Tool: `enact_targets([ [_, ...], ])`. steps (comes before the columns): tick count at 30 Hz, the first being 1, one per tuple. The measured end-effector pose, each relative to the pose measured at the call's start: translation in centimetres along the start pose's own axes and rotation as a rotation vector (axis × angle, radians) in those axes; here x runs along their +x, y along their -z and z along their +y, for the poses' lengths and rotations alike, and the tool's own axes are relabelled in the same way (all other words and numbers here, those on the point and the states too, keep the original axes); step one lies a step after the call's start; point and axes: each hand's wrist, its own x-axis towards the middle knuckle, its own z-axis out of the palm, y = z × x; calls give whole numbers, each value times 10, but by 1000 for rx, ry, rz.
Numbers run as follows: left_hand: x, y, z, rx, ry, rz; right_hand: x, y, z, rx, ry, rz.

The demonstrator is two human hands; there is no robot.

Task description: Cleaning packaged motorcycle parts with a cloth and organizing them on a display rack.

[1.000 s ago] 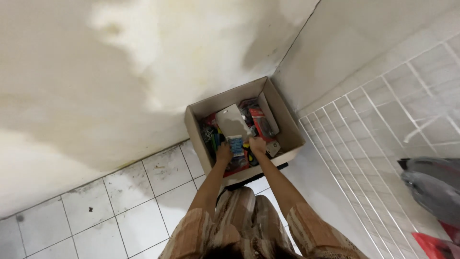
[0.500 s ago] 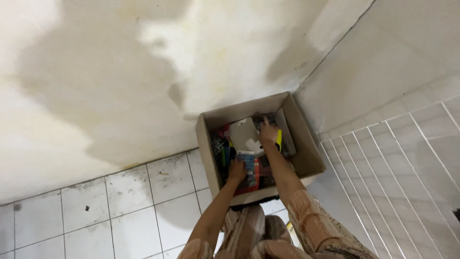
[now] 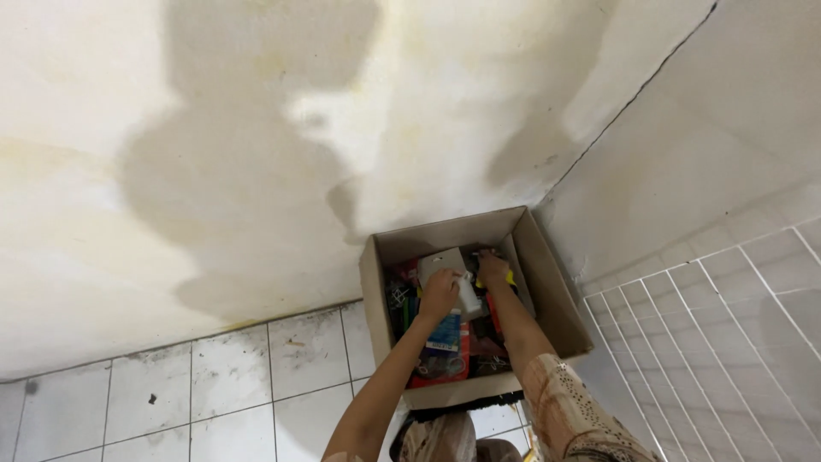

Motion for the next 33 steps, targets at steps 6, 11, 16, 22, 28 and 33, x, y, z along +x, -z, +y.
enact_targets([
  [6, -19, 8, 14, -199, 71, 38, -121, 80, 4, 772, -48, 476],
  [11, -14, -7, -7, -408, 232, 26, -265, 193, -8, 1221, 42, 791],
  [16, -5, 34, 83, -937, 532, -28, -370, 260, -13, 1285, 209, 981],
  [22, -35, 87, 199, -1611, 417, -92, -447, 266, -1, 959, 415, 1206],
  [28, -104, 177, 383, -1540, 498, 101, -523, 288, 18, 941, 555, 1098],
  [33, -62, 99, 316, -2108, 6, -497, -573, 312, 46, 1019, 609, 1038],
])
